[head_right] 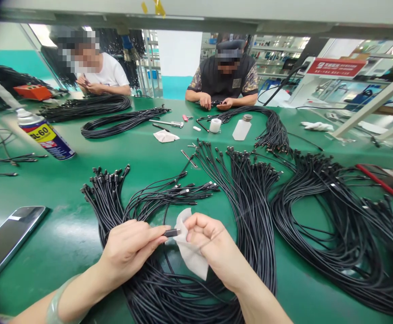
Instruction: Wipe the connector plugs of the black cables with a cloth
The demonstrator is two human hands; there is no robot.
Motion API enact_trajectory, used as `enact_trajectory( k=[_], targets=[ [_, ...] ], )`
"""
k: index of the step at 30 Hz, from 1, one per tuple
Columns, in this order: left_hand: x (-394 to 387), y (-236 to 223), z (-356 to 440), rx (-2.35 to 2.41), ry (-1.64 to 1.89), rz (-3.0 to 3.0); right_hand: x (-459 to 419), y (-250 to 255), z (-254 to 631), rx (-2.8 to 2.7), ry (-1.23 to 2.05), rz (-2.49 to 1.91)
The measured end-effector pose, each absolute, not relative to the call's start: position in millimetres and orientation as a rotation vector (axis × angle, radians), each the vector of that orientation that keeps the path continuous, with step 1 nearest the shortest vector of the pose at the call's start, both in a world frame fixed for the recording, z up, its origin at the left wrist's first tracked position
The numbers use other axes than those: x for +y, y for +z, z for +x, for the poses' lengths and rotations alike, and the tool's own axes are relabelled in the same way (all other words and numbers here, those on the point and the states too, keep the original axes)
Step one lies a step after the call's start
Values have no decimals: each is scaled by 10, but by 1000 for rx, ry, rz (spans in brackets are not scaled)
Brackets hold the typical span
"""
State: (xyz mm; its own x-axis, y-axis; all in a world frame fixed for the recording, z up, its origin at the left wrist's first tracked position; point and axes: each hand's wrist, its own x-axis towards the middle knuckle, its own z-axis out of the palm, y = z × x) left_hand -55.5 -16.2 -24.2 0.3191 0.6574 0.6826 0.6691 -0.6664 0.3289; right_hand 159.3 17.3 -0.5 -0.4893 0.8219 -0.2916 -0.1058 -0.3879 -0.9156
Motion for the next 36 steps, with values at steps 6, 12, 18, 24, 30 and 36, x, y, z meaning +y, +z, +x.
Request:
enact_trajectory(
  k=[6,12,18,24,30,36],
  targets=[
    [-153,-233,-561,-1247,-1273,-2533,208,58,1610,-1197,1918,-1056],
    [-148,-217,-556,-1234,-1273,-2534,243,72,1609,-1034,2003,-1086],
    [-158,-223,-551,-1201,-1265,-2542,226,-14,1615,-1095,2056,-991],
    [-162,-224,-553,-1182,-1243,-2550,208,-3,1613,-1472,1800,-1058],
    [-132,-215,-575,-1171,-1184,-2561,201,1,1622,-1747,1614,-1043],
    [-114,-199,-576,-1166,-1179,-2589,194,-43,1628,-1727,1618,-1083]
  ],
)
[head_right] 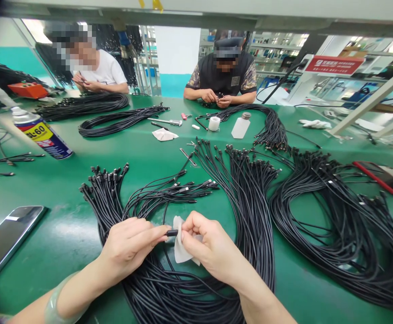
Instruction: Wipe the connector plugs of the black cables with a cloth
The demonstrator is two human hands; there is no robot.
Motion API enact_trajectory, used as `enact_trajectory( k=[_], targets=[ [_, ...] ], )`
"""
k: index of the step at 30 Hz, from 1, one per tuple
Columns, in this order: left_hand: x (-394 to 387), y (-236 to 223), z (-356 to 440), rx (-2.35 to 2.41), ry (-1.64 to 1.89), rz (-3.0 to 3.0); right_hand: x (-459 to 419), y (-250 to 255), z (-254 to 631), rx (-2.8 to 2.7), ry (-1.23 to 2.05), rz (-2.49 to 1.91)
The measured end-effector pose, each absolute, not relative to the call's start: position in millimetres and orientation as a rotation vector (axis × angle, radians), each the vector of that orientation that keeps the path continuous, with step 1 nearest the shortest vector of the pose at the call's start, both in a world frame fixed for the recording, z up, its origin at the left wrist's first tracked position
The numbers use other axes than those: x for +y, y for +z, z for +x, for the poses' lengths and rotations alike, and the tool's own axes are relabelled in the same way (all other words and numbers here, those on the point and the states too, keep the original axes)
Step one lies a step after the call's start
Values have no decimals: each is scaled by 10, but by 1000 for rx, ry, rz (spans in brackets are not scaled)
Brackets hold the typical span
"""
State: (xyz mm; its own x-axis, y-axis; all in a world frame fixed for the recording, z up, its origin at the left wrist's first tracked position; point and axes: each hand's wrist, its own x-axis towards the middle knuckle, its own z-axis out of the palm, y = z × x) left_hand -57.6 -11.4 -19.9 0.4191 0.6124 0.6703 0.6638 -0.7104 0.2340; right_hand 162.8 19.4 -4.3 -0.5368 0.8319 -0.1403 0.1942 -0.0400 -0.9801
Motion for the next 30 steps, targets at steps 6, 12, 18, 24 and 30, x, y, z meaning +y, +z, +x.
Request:
enact_trajectory(
  k=[6,12,18,24,30],
  targets=[
    [-115,-206,-574,-1238,-1220,-2637,204,-122,1624,-1576,1761,-1022],
    [-95,-212,-587,-1228,-1188,-2645,203,-179,1615,-1550,1720,-1060],
    [-119,-199,-586,-1353,-1367,-2670,207,-68,1631,-1364,1866,-934],
    [-117,-174,-575,-1370,-1409,-2664,191,-67,1609,-1356,1886,-887],
    [-123,-211,-578,-1327,-1363,-2672,182,-96,1612,-1441,1872,-900]
  ],
)
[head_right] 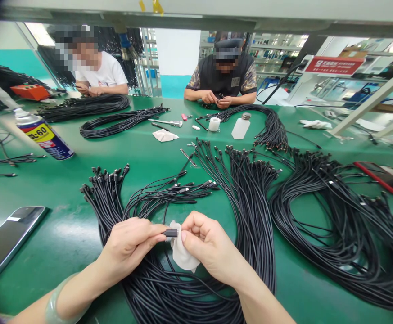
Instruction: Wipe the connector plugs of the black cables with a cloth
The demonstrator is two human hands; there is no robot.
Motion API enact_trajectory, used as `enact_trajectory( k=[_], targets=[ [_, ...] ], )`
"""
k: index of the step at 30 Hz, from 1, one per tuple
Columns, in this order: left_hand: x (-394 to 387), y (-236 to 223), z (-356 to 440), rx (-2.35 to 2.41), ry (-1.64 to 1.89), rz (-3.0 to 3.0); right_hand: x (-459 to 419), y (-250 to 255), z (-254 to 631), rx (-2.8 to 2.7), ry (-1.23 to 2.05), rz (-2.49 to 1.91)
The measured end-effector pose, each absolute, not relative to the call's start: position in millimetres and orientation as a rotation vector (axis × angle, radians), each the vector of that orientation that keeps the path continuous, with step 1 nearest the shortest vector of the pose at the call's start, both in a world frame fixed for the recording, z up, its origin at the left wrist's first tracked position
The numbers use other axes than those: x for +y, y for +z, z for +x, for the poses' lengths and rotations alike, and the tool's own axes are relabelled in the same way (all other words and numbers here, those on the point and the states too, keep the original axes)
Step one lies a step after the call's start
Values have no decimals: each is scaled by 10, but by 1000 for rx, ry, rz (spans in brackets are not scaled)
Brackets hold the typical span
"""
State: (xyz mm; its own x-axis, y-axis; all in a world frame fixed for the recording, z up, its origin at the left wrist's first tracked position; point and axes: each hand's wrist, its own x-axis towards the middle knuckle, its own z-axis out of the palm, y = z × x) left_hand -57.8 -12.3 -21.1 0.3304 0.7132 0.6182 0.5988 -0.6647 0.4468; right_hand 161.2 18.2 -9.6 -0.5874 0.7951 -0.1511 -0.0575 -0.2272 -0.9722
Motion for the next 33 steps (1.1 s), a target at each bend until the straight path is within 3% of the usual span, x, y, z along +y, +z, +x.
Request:
enact_trajectory(
  k=[3,8,12,33],
  targets=[
    [-127,-229,-565,1228,1254,2502,165,-102,1580,-1580,1716,-948],
    [-156,-240,-507,1239,1277,2463,121,-127,1511,-1890,1057,-1002],
    [-173,-228,-481,1243,1284,2360,136,-136,1539,-1804,762,-1106],
    [-180,-192,-481,1268,1305,2305,103,-94,1523,-1714,1440,-1050]
  ],
)
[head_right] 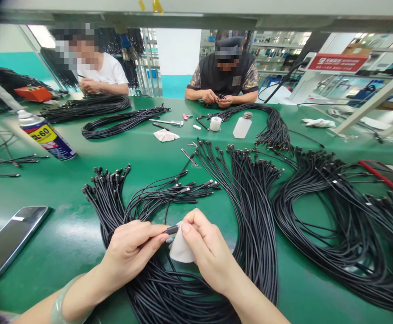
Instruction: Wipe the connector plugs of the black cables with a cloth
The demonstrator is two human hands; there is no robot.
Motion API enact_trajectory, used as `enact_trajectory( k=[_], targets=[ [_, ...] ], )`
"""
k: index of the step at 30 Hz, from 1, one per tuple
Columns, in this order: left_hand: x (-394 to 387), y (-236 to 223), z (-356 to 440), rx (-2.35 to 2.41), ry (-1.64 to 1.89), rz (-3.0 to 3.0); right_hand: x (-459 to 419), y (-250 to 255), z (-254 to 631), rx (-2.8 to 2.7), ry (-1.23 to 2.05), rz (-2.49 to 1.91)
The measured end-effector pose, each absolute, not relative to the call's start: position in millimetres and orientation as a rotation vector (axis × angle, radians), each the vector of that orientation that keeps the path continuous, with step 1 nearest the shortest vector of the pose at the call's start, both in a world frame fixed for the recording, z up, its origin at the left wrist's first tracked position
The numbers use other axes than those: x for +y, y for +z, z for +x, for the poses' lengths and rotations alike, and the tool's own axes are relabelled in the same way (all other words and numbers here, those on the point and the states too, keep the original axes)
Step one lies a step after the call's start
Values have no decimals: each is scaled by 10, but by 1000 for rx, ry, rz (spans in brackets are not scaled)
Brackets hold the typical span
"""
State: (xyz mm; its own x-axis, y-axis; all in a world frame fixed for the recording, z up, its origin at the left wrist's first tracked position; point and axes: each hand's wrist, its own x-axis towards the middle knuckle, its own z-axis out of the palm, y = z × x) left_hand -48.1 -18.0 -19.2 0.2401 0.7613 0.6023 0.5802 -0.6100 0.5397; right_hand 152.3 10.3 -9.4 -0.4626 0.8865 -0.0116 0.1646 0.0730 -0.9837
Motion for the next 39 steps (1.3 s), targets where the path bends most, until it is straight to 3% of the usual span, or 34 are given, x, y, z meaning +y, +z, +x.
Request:
enact_trajectory(
  k=[14,22,31,39],
  targets=[
    [-163,-25,-538,1157,1005,1995,145,-116,1566,-2251,474,-800],
    [-187,2,-627,1231,1154,1967,44,24,1555,-1593,1076,-1201],
    [-236,10,-661,1293,1279,2463,35,-32,1549,-1700,1439,-1046],
    [-235,-123,-587,1307,1248,2667,70,-29,1505,-1822,1479,-1063]
  ],
)
